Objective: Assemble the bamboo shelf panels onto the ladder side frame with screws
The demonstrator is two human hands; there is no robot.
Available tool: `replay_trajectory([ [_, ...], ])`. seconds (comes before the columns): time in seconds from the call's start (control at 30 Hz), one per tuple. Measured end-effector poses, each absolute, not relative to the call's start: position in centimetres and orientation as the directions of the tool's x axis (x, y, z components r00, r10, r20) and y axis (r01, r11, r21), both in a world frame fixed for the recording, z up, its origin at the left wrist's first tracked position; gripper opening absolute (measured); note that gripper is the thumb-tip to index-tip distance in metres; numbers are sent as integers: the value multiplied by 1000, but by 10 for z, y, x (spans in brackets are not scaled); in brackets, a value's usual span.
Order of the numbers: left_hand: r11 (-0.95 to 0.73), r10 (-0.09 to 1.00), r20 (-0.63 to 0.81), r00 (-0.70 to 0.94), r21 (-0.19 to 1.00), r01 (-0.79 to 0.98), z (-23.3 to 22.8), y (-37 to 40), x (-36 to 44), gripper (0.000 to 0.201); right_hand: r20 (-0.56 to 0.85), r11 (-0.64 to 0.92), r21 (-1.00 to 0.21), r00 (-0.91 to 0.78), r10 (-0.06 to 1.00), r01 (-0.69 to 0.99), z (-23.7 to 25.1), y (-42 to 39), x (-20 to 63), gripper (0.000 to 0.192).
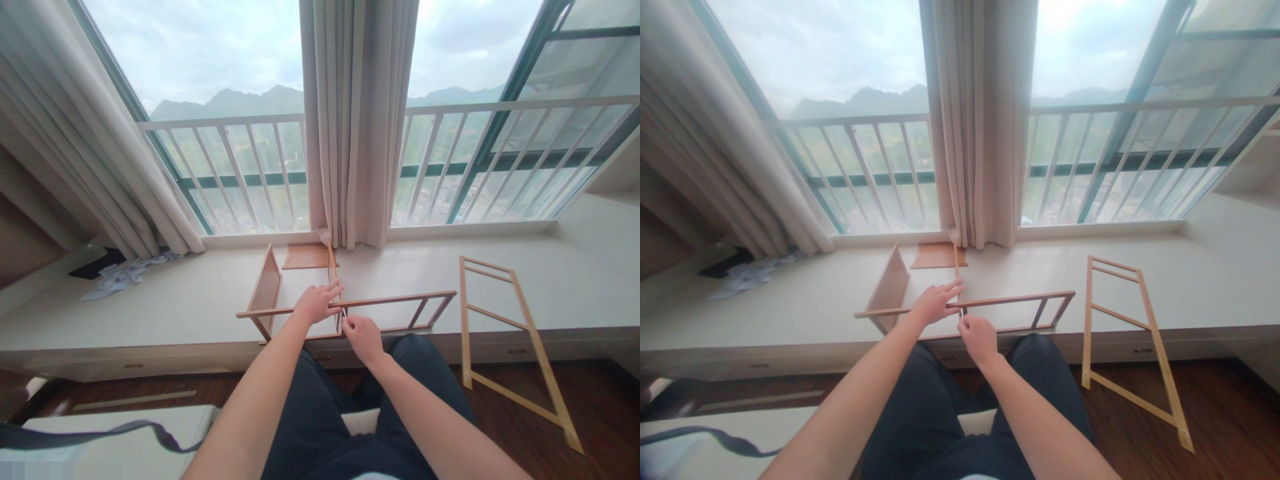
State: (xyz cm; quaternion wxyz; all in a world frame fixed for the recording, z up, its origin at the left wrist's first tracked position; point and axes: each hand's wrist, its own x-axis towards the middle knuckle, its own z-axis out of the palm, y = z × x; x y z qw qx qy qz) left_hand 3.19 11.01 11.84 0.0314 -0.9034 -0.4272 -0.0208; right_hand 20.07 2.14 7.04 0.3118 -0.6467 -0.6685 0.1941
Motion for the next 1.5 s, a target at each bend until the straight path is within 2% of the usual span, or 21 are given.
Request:
replay_trajectory([
  [0.2, -633, 771, 66, 634, -39, 774, 118, 110, 32, 65, 133, 62, -564, 16, 991, 824, 74, 23, 202, 38],
  [0.53, -636, 768, 66, 638, -49, 770, 117, 110, 32, 67, 138, 78, -500, -9, 990, 862, 79, 23, 204, 38],
  [0.77, -634, 769, 63, 636, -46, 772, 118, 110, 33, 66, 87, 71, -421, -38, 996, 904, 81, 25, 207, 36],
  [1.03, -635, 769, 57, 636, -35, 771, 117, 110, 32, 66, 68, 77, -393, -54, 996, 916, 89, 28, 207, 36],
  [1.33, -637, 767, 64, 639, -40, 769, 116, 111, 32, 67, 33, 30, -612, -12, 999, 790, 83, 28, 202, 39],
  [1.5, -636, 768, 60, 638, -51, 770, 117, 111, 33, 68, 16, 26, -820, -23, 1000, 572, 72, 31, 199, 47],
])
